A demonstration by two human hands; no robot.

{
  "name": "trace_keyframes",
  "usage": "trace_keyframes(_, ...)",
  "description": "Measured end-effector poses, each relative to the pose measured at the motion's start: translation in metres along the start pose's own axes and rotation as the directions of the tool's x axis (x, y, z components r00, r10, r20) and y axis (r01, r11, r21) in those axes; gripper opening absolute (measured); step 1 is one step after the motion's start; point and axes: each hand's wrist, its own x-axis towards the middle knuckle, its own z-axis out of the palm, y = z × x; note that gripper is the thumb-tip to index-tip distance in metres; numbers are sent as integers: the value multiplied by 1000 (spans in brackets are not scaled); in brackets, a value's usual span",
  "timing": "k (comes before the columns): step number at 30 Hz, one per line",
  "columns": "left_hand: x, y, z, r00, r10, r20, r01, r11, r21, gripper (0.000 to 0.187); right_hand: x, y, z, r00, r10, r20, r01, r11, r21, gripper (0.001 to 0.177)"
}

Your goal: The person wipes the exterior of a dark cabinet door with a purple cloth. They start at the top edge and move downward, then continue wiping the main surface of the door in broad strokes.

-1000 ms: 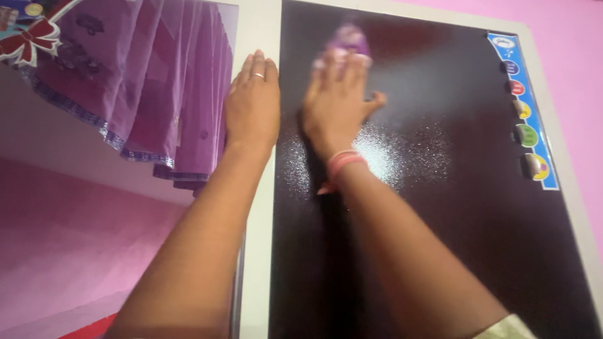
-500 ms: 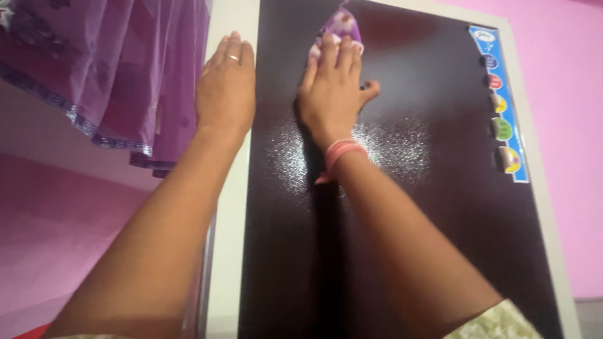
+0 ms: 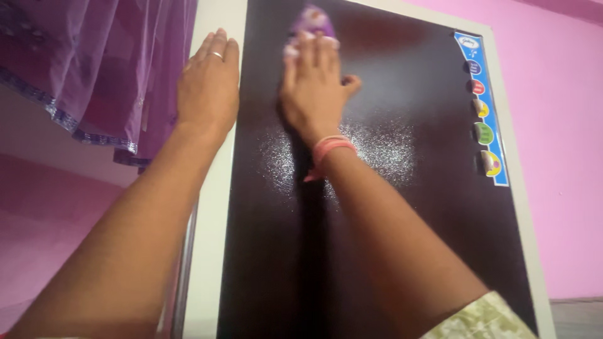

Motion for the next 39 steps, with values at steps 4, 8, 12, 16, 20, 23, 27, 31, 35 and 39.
trace_keyframes(4, 0, 0, 1, 999, 37, -22, -36, 998, 46, 45, -3, 17, 1, 988, 9, -152, -17, 999, -50, 54)
trace_keyframes(8, 0, 1, 2, 1000, 27, 12, -27, 999, 30, 40, -23, 1, 4, 989, -1, -149, -13, 995, -94, 52)
trace_keyframes(12, 2, 5, -9, 998, 51, 37, -49, 998, -37, 42, -39, -34, -13, 997, -60, -51, 61, 998, 10, 42)
trace_keyframes(16, -1, 14, -27, 992, 118, 36, -118, 993, -17, 39, -17, -48, -36, 973, -37, 229, 49, 998, -46, 35)
trace_keyframes(20, -6, 20, -37, 991, 119, 54, -120, 992, 27, 43, 2, -33, -37, 995, -99, 21, 97, 993, 66, 32)
trace_keyframes(23, -6, 21, -34, 992, 105, 64, -105, 994, 0, 45, -13, -18, -24, 987, -53, -150, 91, 960, 264, 39)
trace_keyframes(27, -6, 17, -25, 992, 77, 99, -76, 997, -15, 46, -35, -20, -3, 958, -165, -235, 215, 955, 204, 47)
trace_keyframes(31, -5, 12, -20, 994, 64, 89, -61, 998, -32, 53, -29, -34, 14, 959, -246, -140, 275, 928, 252, 52)
trace_keyframes(35, -6, 11, -20, 993, 15, 115, -13, 1000, -26, 54, 7, -32, 18, 972, -236, 5, 234, 964, 124, 56)
trace_keyframes(39, -5, 17, -23, 992, -16, 129, 22, 998, -51, 53, 29, -7, 7, 987, -57, 152, 58, 998, -5, 55)
